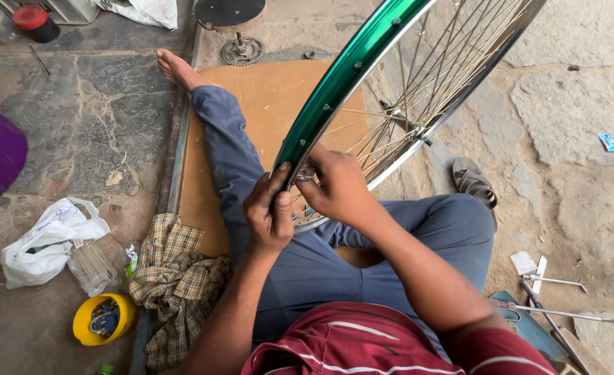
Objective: The person works on a bicycle wheel by hand, manipulating the spokes and the central hub area while sitting on the floor.
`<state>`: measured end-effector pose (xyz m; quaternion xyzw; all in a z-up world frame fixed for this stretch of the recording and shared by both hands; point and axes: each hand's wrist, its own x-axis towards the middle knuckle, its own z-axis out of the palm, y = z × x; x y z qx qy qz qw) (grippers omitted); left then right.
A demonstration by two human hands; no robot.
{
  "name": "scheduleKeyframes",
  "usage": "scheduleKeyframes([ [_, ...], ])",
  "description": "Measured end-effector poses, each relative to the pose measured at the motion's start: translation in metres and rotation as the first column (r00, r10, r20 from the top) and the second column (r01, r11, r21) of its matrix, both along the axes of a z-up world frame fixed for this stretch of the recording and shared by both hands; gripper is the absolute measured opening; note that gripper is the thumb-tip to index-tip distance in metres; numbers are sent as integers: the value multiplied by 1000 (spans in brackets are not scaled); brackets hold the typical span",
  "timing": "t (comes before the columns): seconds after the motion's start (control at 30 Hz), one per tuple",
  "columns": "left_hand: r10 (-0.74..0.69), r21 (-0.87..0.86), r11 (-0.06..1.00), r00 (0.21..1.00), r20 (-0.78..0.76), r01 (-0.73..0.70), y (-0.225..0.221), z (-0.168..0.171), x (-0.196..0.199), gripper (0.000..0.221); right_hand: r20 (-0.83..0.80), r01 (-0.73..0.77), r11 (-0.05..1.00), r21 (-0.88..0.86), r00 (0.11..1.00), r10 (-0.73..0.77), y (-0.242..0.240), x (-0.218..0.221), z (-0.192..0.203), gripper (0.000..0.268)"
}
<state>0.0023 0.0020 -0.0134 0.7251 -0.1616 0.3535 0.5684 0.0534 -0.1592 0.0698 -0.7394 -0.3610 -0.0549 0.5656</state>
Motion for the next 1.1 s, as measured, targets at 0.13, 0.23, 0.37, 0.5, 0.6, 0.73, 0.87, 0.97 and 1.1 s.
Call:
scheduleKeyframes([
  [0.13,67,61,996,998,-9,-67,9,0,4,40,72,-18,995,-94,997,25,-9,15,-2,28],
  [0.23,65,83,994,988,140,-77,13,-3,6,36,122,-139,980,143,985,122,-6,8,-10,39],
  [0.37,83,84,992,988,133,-95,3,-6,5,38,90,246,921,-300,969,-230,7,10,-15,38],
  [0.5,140,121,981,984,111,-153,7,3,9,39,217,-53,998,-20,975,56,-13,7,6,32],
  [0.6,109,123,983,974,200,-136,2,7,6,35,175,-165,970,177,975,134,-10,9,9,35],
  [0.73,83,111,990,995,47,-88,-3,9,6,38,126,315,854,-414,949,-289,13,11,-10,21],
  [0.87,67,95,992,991,118,-78,3,14,11,36,-16,-38,998,-49,999,38,-13,13,-5,49],
  [0.97,71,103,991,985,156,-88,-1,15,13,36,4,-305,851,428,942,336,-18,14,-3,14],
  [1.1,20,81,996,998,59,-25,-7,19,14,35,12,169,950,-262,985,-172,1,18,-4,23],
])
